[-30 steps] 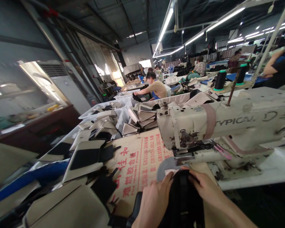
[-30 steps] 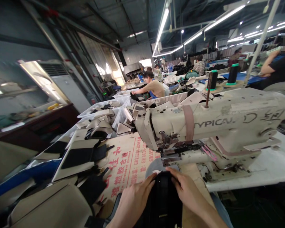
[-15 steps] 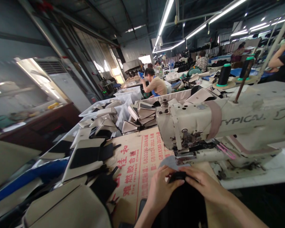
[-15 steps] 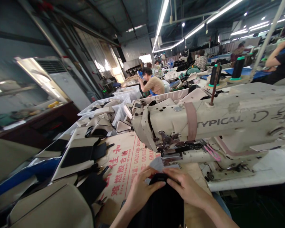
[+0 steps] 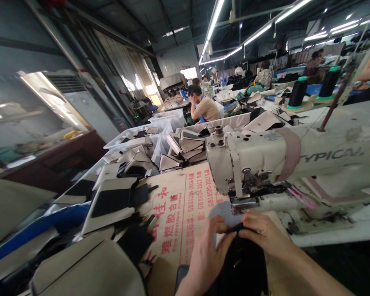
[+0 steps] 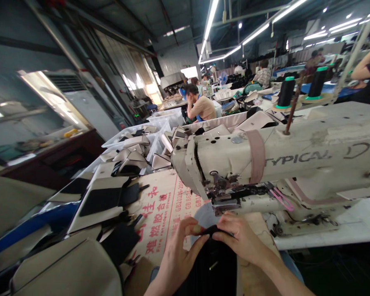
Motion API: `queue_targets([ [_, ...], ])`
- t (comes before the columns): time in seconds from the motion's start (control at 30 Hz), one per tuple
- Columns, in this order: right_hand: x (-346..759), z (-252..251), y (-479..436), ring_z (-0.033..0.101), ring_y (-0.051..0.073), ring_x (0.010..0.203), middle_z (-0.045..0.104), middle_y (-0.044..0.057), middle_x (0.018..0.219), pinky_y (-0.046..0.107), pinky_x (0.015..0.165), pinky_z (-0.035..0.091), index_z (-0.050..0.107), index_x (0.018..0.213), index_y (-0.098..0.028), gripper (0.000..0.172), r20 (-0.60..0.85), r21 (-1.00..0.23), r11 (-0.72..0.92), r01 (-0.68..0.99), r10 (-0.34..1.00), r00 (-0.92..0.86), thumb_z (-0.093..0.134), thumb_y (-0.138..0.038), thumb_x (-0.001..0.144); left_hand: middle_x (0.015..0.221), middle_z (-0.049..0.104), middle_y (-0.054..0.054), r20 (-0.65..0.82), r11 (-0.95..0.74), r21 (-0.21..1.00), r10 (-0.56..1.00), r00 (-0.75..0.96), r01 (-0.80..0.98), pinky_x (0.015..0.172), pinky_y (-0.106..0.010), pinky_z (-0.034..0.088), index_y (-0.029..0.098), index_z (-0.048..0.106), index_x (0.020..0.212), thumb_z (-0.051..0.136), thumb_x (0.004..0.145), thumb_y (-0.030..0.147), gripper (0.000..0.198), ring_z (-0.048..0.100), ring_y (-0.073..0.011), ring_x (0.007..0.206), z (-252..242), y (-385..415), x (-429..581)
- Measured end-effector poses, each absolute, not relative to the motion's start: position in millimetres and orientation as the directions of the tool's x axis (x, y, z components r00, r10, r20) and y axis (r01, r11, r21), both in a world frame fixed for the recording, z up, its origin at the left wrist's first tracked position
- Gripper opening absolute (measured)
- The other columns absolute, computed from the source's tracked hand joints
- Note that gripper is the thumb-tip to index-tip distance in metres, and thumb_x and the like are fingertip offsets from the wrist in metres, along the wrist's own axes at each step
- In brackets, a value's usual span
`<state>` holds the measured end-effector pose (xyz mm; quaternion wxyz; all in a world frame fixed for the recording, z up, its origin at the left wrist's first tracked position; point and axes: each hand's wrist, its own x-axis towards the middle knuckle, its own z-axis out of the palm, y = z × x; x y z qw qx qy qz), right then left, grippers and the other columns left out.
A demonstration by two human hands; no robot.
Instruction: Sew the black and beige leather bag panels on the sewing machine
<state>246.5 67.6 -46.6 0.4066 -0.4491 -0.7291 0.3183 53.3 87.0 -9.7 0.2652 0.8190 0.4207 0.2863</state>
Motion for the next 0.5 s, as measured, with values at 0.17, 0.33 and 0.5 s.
queue_targets([
  [0.17,247,-48,68,0.047,0.012,0.074,0.050,-0.001,0.070,0.023,0.068,0.035,0.051,0.065,-0.016,0.029,0.290,-0.848,0.373,0.376,0.921,-0.258,0.049,-0.036,0.087,0.085,0.061,-0.001,0.392,-0.745,0.468,0.657,0.643,0.476,0.068,-0.020,0.048,0.023,0.059,0.101,0.043,0.088,0.016,0.022,0.059,-0.0101,0.075,-24,93,55],
  [0.33,250,-48,69,0.049,0.013,0.078,0.054,-0.001,0.074,0.024,0.072,0.035,0.060,0.075,-0.018,0.025,0.282,-0.846,0.392,0.360,0.904,-0.321,0.047,-0.035,0.088,0.091,0.059,-0.002,0.333,-0.801,0.399,0.581,0.743,0.447,0.073,-0.021,0.050,0.024,0.053,0.116,0.043,0.088,0.020,0.030,0.058,-0.0108,0.080,-21,102,47],
  [0.5,246,-46,68,0.050,0.014,0.078,0.056,0.001,0.075,0.025,0.070,0.036,0.060,0.072,-0.017,0.030,0.261,-0.827,0.364,0.429,0.924,-0.280,0.045,-0.036,0.088,0.099,0.056,-0.004,0.258,-0.790,0.371,0.593,0.763,0.489,0.081,-0.029,0.048,0.025,0.056,0.110,0.043,0.088,0.020,0.026,0.053,-0.0154,0.093,-7,105,50],
])
